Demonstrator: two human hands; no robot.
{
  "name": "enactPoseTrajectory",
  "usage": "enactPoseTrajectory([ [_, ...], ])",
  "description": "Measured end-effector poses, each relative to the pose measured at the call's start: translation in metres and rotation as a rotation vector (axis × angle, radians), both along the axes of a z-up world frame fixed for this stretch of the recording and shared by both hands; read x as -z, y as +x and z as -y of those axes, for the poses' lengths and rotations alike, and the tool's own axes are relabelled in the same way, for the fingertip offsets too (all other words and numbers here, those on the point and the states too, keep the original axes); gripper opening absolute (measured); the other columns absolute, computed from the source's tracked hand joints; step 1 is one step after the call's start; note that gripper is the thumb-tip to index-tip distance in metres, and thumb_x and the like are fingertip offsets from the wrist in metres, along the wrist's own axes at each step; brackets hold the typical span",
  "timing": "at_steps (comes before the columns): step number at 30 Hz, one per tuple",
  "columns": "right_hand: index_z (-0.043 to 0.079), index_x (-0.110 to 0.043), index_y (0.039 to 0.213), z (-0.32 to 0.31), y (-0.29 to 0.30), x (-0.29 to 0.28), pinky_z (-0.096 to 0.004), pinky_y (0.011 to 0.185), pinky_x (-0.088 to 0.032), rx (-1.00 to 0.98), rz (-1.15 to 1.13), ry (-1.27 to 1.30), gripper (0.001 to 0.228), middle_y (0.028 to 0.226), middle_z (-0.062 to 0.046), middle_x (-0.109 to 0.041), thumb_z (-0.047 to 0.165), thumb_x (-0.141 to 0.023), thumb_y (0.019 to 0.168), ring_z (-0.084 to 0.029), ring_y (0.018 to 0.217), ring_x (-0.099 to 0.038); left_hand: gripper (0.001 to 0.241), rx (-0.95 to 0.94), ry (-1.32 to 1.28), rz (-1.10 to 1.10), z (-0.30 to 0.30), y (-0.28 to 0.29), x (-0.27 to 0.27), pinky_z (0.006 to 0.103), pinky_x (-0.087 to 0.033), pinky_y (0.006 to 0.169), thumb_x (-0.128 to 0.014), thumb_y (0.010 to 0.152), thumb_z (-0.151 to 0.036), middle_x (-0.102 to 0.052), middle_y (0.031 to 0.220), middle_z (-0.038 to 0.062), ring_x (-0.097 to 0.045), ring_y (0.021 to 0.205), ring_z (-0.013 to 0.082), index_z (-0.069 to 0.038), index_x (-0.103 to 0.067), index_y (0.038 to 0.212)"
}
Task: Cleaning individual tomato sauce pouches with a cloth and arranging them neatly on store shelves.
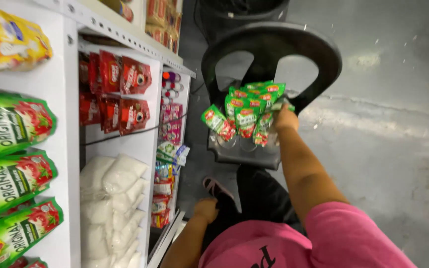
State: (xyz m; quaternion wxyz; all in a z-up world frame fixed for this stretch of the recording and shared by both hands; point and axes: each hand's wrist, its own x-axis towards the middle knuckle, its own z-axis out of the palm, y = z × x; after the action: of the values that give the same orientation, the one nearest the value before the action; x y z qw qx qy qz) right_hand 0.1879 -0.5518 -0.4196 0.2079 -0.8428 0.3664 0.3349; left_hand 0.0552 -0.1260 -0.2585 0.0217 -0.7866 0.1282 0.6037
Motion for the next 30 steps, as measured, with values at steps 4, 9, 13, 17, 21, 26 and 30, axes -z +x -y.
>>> enactPoseTrajectory([
  [4, 0.013, -0.049, 0.133, -0.001, -0.014, -0.026, -0.053, 0.095, -0.056, -0.028, -0.011, -0.034, 0.058, 0.115, -0.022, -0.073, 0.048, -0.065, 0.090, -0.041, 0.113, -0.071, 0.049, -0.208, -0.052, 0.047, 0.019, 0.023, 0.003, 0.0481, -0.050, 0.107, -0.057, 0.097, -0.039, -0.065, 0.135, 0.014, -0.061, 0.128, 0.0333, -0.022, -0.057, 0.144],
  [9, 0.016, -0.056, 0.134, -0.020, -0.026, -0.157, -0.054, 0.100, -0.055, -0.051, 0.082, 0.091, 0.050, 0.116, -0.023, -0.073, 0.035, -0.061, 0.088, -0.044, 0.116, -0.069, 0.048, -0.331, -0.186, 0.196, 0.052, 0.047, 0.002, 0.0465, -0.050, 0.107, -0.056, 0.096, -0.044, -0.070, 0.126, 0.009, -0.064, 0.126, 0.0307, -0.028, -0.057, 0.141],
  [13, 0.021, -0.070, 0.116, -0.053, -0.054, -0.250, -0.054, 0.096, -0.057, -0.279, 0.216, 0.190, 0.041, 0.102, -0.018, -0.078, 0.038, -0.069, 0.078, -0.041, 0.107, -0.073, 0.081, -0.346, -0.487, 0.242, 0.081, 0.078, -0.073, 0.0493, -0.047, 0.110, -0.075, 0.085, -0.037, -0.060, 0.136, 0.020, -0.056, 0.131, 0.0404, -0.019, -0.038, 0.155],
  [17, 0.017, -0.075, 0.105, -0.114, -0.069, -0.351, -0.058, 0.091, -0.056, -0.448, 0.483, 0.527, 0.035, 0.094, -0.023, -0.077, 0.031, -0.073, 0.073, -0.047, 0.102, -0.070, 0.111, 0.077, -0.853, 0.553, 0.086, 0.102, -0.189, 0.0613, -0.033, 0.114, -0.087, 0.067, -0.037, -0.044, 0.155, 0.023, -0.035, 0.145, 0.0493, -0.016, -0.034, 0.161],
  [21, 0.015, -0.079, 0.093, -0.155, -0.077, -0.366, -0.038, 0.080, -0.056, -0.268, 0.719, 0.887, 0.029, 0.079, -0.004, -0.076, 0.012, -0.074, 0.064, -0.018, 0.083, -0.071, 0.083, -0.101, -1.390, 0.690, 0.047, 0.075, -0.229, 0.0608, -0.044, 0.103, -0.086, 0.069, -0.025, -0.060, 0.135, 0.030, -0.053, 0.127, 0.0539, 0.004, -0.054, 0.140],
  [26, 0.000, -0.073, 0.103, -0.225, -0.083, -0.469, -0.026, 0.082, -0.054, -0.154, 0.796, 1.367, 0.037, 0.097, -0.008, -0.073, -0.007, -0.057, 0.071, -0.015, 0.085, -0.065, 0.073, -1.058, -1.396, 0.021, -0.019, 0.018, -0.306, 0.0208, -0.047, 0.060, -0.058, 0.088, -0.021, -0.065, 0.134, 0.012, -0.063, 0.084, 0.0128, -0.006, -0.039, 0.157],
  [30, 0.004, -0.070, 0.119, -0.262, -0.103, -0.540, -0.023, 0.069, -0.051, -0.137, 0.969, 1.201, 0.053, 0.097, -0.007, -0.069, -0.005, -0.055, 0.069, -0.014, 0.078, -0.061, 0.064, -1.307, -1.728, -0.134, -0.067, -0.016, -0.267, 0.0419, -0.042, 0.111, -0.047, 0.104, -0.023, -0.045, 0.157, 0.016, -0.051, 0.134, 0.0267, -0.009, -0.023, 0.162],
])
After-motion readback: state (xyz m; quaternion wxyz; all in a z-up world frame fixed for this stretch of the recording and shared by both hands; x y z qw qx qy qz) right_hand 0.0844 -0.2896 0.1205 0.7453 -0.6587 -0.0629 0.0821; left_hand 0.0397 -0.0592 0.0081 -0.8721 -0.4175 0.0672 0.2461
